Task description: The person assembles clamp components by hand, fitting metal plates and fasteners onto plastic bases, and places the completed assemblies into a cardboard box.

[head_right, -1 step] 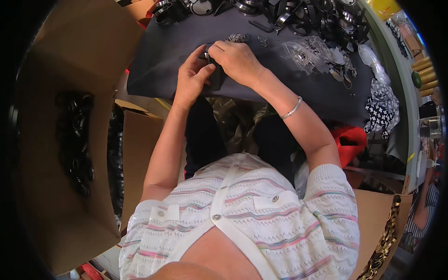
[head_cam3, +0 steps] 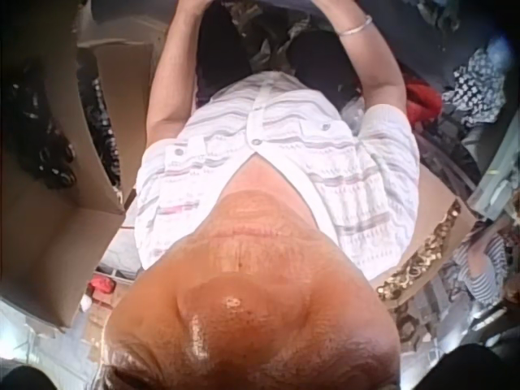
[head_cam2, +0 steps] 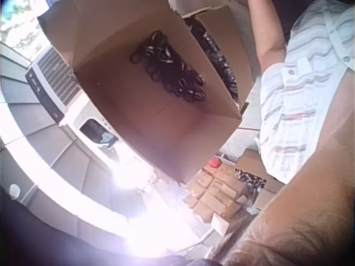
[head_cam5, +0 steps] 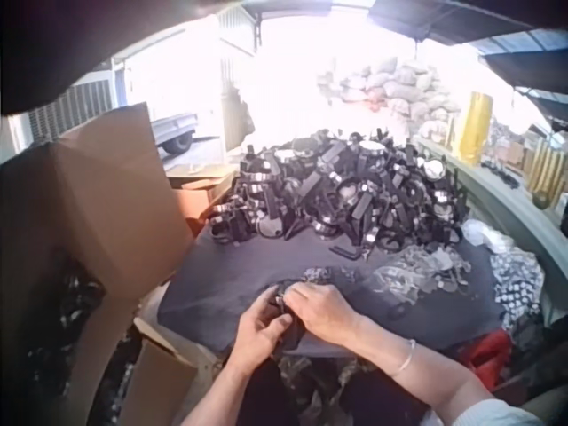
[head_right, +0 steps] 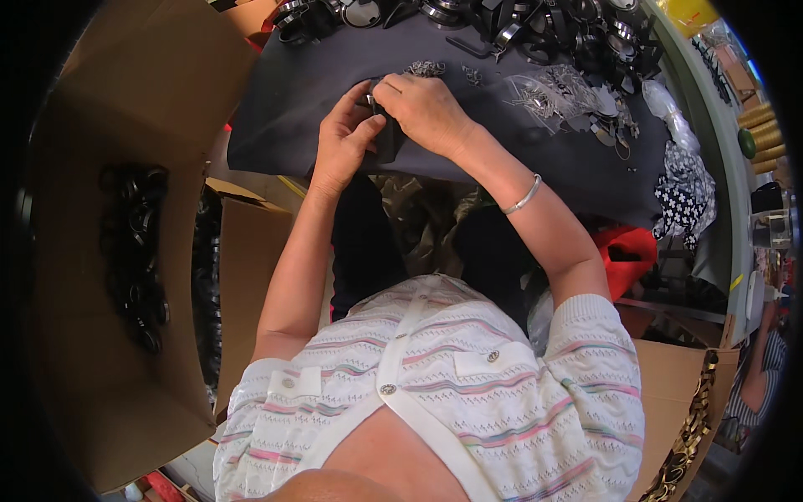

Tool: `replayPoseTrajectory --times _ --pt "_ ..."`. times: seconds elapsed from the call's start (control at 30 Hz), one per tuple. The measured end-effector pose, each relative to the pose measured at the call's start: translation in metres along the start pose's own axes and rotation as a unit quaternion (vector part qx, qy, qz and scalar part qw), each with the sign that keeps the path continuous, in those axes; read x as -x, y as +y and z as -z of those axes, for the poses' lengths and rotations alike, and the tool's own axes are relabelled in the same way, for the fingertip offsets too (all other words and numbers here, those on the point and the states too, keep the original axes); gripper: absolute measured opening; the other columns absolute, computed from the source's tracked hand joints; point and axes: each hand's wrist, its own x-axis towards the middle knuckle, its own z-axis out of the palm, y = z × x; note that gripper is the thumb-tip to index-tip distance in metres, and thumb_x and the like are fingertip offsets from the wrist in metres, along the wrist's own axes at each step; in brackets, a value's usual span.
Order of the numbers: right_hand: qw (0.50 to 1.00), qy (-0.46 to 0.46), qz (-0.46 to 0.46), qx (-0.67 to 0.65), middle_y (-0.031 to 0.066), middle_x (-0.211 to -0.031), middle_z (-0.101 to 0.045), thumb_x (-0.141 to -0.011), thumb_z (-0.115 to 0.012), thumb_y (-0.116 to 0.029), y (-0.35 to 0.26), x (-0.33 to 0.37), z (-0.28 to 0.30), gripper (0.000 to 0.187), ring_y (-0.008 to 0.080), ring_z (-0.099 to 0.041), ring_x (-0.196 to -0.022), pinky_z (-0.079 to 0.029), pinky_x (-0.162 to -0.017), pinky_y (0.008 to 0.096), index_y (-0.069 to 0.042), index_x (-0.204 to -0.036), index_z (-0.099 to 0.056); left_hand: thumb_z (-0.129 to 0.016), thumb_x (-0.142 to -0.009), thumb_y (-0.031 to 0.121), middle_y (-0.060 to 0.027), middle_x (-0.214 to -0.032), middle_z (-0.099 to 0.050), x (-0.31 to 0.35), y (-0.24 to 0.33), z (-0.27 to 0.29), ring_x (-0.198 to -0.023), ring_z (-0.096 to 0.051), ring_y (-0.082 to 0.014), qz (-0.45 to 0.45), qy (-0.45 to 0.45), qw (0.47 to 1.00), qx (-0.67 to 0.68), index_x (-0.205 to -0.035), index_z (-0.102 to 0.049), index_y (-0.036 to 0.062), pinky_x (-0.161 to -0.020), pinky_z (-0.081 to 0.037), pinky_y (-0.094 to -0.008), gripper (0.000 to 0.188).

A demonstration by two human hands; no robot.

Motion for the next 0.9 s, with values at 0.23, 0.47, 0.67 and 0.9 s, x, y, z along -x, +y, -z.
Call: replayPoseTrajectory --times 0.23,0.47,0.67,0.9 --pt "1.0 0.025 0.009 0.013 0.0059 -0.08 -0.057 -0.07 -0.057 -0.004 -0.006 0.002 -0.002 0.009 0.0229 -0.06 -0.072 -0.05 -0.06 0.0315 -0.004 -0.079 -0.054 -0.053 -0.082 0.004 -0.0012 -0.073 -0.057 -0.002 -0.001 -0.003 -0.052 -0.046 -0.0039 0.0 0.005 1.0 0.024 -0.107 -0.055 0.0018 -0.044 -0.038 -0.0189 0.025" --pt "0.996 0.057 -0.012 -0.063 0.0083 -0.083 -0.06 -0.077 -0.057 -0.006 0.001 0.008 0.0 0.007 0.0252 -0.06 -0.072 -0.05 -0.06 0.032 -0.002 -0.083 -0.057 -0.049 -0.087 0.006 -0.001 -0.078 -0.059 -0.003 0.001 -0.01 -0.049 -0.045 -0.0031 0.013 0.069 0.997 -0.024 -0.098 -0.058 0.0029 -0.042 -0.038 -0.0191 0.015" --pt "0.963 0.061 -0.254 0.066 0.0132 -0.074 -0.058 -0.082 -0.055 -0.018 0.071 0.02 0.035 0.014 0.033 -0.058 -0.073 -0.046 -0.063 0.0423 -0.006 -0.079 -0.061 -0.05 -0.087 0.008 0.0011 -0.073 -0.054 -0.002 0.006 -0.013 -0.048 -0.044 -0.0028 0.007 0.073 0.997 -0.036 -0.098 -0.057 0.0035 -0.041 -0.037 -0.0194 0.014" --pt "0.929 -0.12 -0.327 0.126 0.0128 -0.083 -0.063 -0.078 -0.059 -0.022 0.094 0.017 0.015 0.017 0.0319 -0.061 -0.078 -0.047 -0.068 0.0423 -0.006 -0.081 -0.062 -0.051 -0.087 0.008 0.0028 -0.069 -0.052 -0.003 0.005 -0.011 -0.048 -0.042 -0.0023 0.009 0.068 0.997 -0.024 -0.099 -0.058 0.0038 -0.041 -0.037 -0.0195 0.014"
